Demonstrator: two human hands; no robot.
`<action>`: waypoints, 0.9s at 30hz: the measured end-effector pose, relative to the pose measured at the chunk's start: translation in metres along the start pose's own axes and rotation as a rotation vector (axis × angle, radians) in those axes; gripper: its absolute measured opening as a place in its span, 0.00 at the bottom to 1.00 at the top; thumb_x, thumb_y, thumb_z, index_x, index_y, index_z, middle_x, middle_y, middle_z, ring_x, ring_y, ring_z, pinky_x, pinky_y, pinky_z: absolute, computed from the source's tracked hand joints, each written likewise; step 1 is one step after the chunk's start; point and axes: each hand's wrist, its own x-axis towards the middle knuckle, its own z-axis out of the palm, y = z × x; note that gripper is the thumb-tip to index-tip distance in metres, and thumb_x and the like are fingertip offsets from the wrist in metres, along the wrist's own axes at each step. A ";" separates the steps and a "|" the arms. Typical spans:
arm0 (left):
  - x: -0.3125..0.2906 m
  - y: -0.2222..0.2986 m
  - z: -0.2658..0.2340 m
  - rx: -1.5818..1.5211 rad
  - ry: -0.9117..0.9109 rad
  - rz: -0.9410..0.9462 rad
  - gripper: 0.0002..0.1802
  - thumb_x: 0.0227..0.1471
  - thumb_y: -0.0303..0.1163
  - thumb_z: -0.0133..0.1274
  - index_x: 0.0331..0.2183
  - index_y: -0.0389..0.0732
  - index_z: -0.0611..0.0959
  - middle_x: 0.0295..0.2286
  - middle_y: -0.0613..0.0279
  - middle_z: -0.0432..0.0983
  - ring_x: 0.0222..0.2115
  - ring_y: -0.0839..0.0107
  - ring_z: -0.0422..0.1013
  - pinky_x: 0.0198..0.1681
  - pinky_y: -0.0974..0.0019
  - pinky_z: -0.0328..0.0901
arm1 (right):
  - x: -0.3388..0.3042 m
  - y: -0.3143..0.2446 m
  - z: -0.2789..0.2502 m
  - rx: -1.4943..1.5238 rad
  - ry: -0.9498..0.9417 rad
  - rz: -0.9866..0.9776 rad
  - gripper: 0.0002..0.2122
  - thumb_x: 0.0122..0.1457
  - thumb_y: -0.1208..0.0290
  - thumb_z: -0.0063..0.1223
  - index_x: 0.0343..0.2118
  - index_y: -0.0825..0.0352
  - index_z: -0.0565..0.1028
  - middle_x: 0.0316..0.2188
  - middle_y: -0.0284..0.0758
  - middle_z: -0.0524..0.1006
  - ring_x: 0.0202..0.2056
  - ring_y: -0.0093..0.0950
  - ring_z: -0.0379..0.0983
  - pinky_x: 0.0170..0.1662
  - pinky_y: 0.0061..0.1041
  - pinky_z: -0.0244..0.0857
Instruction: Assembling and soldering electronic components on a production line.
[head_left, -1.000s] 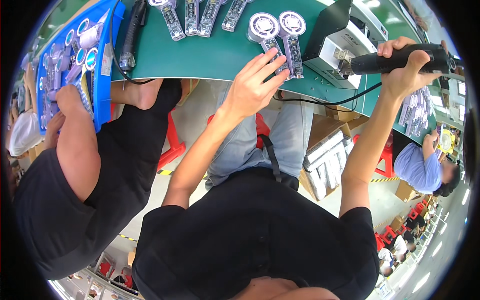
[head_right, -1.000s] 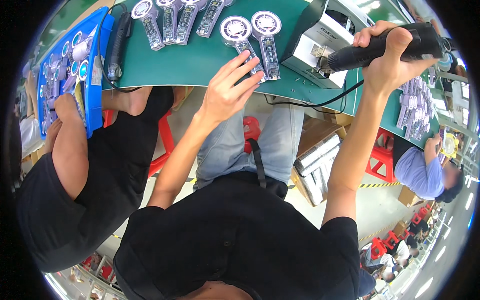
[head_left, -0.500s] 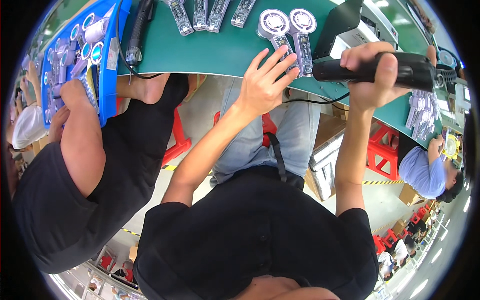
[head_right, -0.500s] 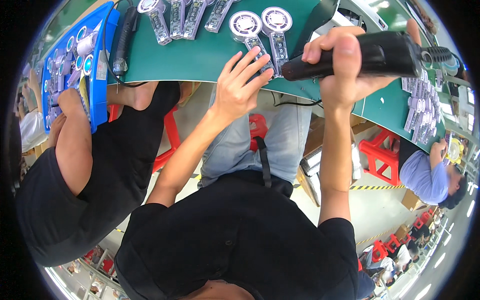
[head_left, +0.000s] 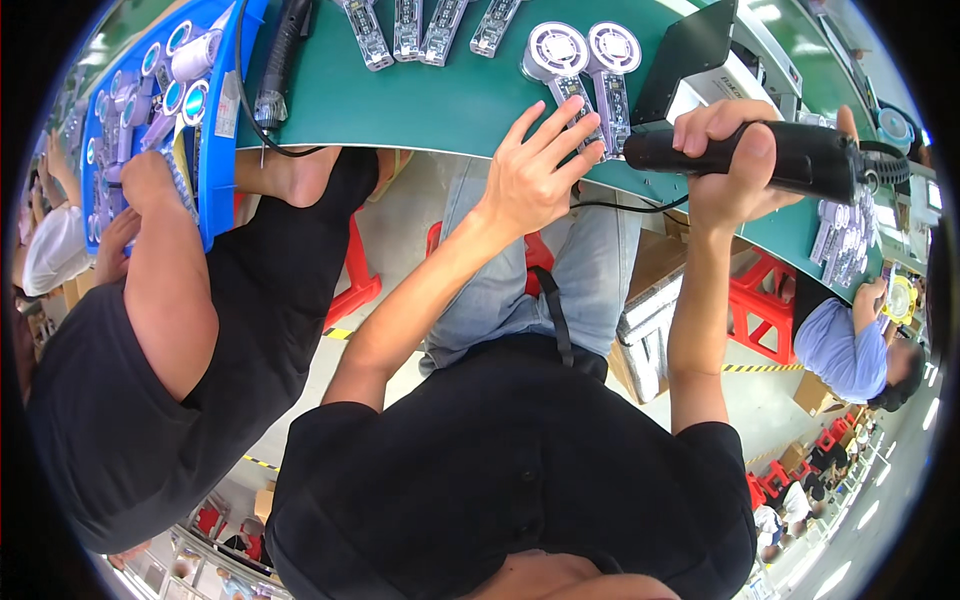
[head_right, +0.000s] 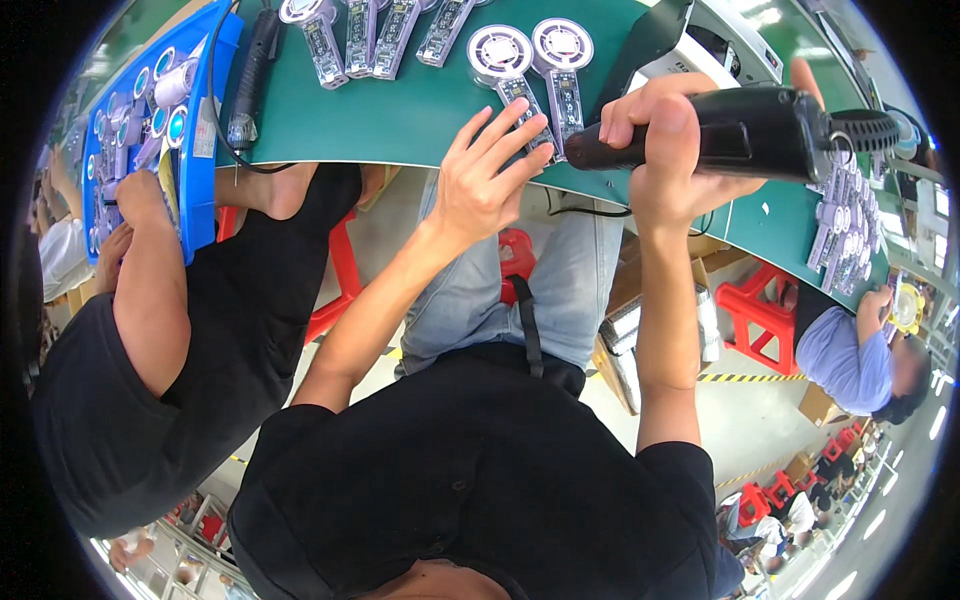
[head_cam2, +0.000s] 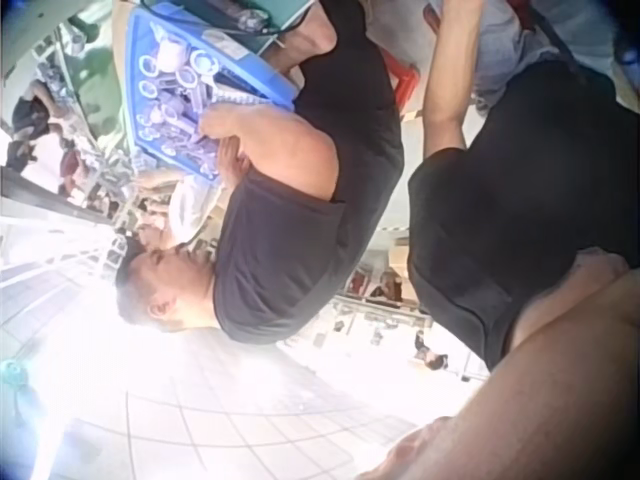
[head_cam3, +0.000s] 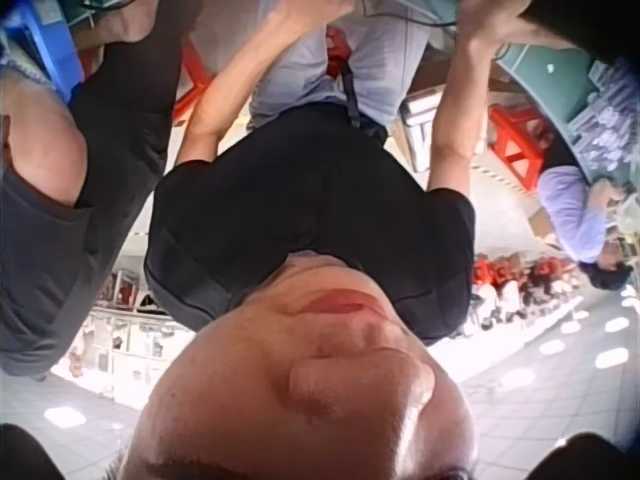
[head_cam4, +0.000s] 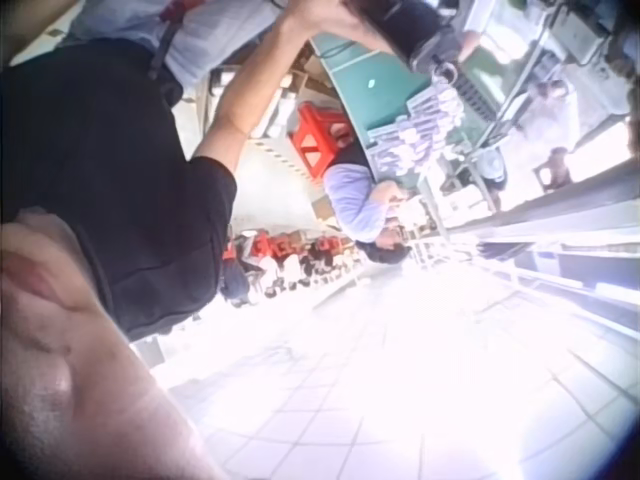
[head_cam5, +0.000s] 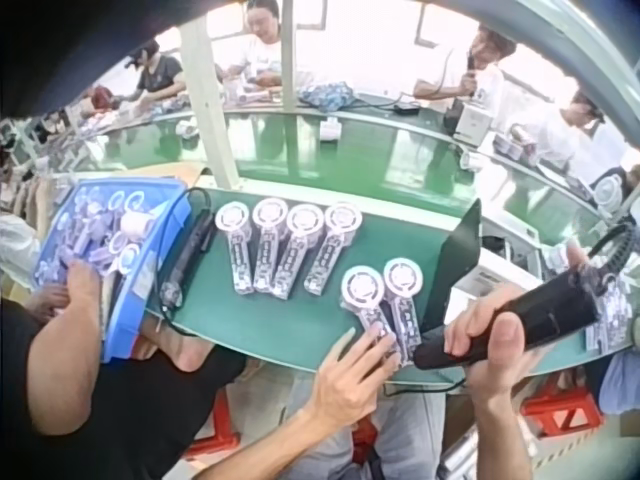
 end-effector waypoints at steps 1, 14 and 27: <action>0.000 0.000 0.001 0.000 0.001 -0.002 0.17 0.40 0.23 0.59 0.38 0.42 0.85 0.49 0.59 0.77 0.56 0.54 0.68 0.54 0.45 0.63 | -0.004 -0.001 -0.001 -0.070 -0.006 0.044 0.38 0.63 0.62 0.53 0.65 0.56 0.36 0.21 0.40 0.70 0.16 0.28 0.67 0.20 0.33 0.67; -0.001 0.000 -0.003 -0.003 -0.008 -0.021 0.15 0.43 0.24 0.61 0.38 0.42 0.85 0.49 0.59 0.77 0.55 0.54 0.69 0.54 0.48 0.64 | 0.019 0.000 -0.017 0.110 -0.029 -0.022 0.39 0.61 0.65 0.59 0.63 0.65 0.41 0.19 0.40 0.73 0.14 0.28 0.70 0.20 0.29 0.70; 0.004 0.004 -0.007 -0.061 -0.004 -0.050 0.14 0.44 0.26 0.63 0.37 0.42 0.85 0.49 0.59 0.77 0.56 0.56 0.68 0.55 0.50 0.64 | 0.067 -0.026 -0.058 -0.219 0.125 -0.028 0.31 0.57 0.77 0.61 0.56 0.62 0.51 0.18 0.40 0.71 0.14 0.29 0.69 0.20 0.33 0.71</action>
